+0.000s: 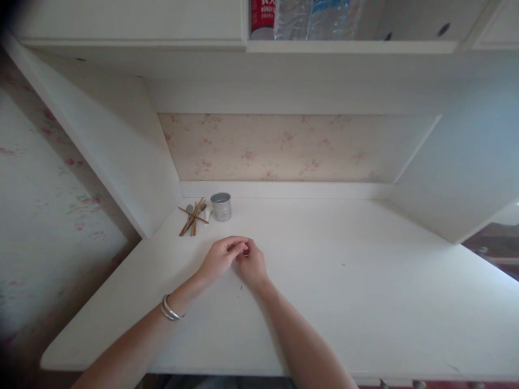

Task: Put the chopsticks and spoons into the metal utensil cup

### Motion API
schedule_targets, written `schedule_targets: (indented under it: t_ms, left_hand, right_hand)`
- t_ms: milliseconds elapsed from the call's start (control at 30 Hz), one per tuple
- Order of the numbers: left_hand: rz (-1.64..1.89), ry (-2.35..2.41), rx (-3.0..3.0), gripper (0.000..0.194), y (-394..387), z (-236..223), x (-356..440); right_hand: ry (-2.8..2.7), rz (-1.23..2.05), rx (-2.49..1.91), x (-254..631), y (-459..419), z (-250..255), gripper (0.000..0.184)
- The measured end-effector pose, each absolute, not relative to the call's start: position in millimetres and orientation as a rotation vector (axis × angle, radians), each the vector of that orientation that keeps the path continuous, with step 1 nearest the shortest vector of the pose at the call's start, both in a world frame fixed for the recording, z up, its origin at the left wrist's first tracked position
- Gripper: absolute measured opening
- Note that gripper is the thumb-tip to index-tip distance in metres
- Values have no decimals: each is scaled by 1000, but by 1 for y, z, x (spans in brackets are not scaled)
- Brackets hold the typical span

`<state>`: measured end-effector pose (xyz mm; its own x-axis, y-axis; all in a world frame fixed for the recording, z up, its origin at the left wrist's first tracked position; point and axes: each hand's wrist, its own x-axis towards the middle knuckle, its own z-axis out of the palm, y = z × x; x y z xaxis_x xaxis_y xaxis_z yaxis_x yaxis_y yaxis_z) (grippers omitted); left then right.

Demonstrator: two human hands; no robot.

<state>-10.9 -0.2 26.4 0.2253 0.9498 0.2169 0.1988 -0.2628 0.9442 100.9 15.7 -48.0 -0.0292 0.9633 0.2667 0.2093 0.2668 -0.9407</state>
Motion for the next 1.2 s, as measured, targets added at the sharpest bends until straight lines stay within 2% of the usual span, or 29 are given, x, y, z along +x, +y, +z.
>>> schedule_targets:
  t_ms: [133,267,600,800,1000,1200]
  left_hand:
    - [1131,1325,1772,29,32,-24,-35]
    - [1048,1329,1836,39,39,-40,-46]
    - [925,1189,1846,35,30,-42,-42]
    - [975,1232,1690,28,30,-38,-42]
    - [1026,1217,1647,31,32,-45,-43]
    - [997,1309,1744,26,32,-43,-42]
  right_hand:
    - [-1428,998,-1161,99,22,-51,24]
    - [-1487,1019,-1174,100,22,-53,31]
    - [-1579,1041,-1161,103,14,-41,23]
    - [-1565,1089,-1126,101,12,-37,23]
    - [-1570,1073,-1159,101,10,-34,26]
    - [-1589,1026,-1148,101,11,-39,26]
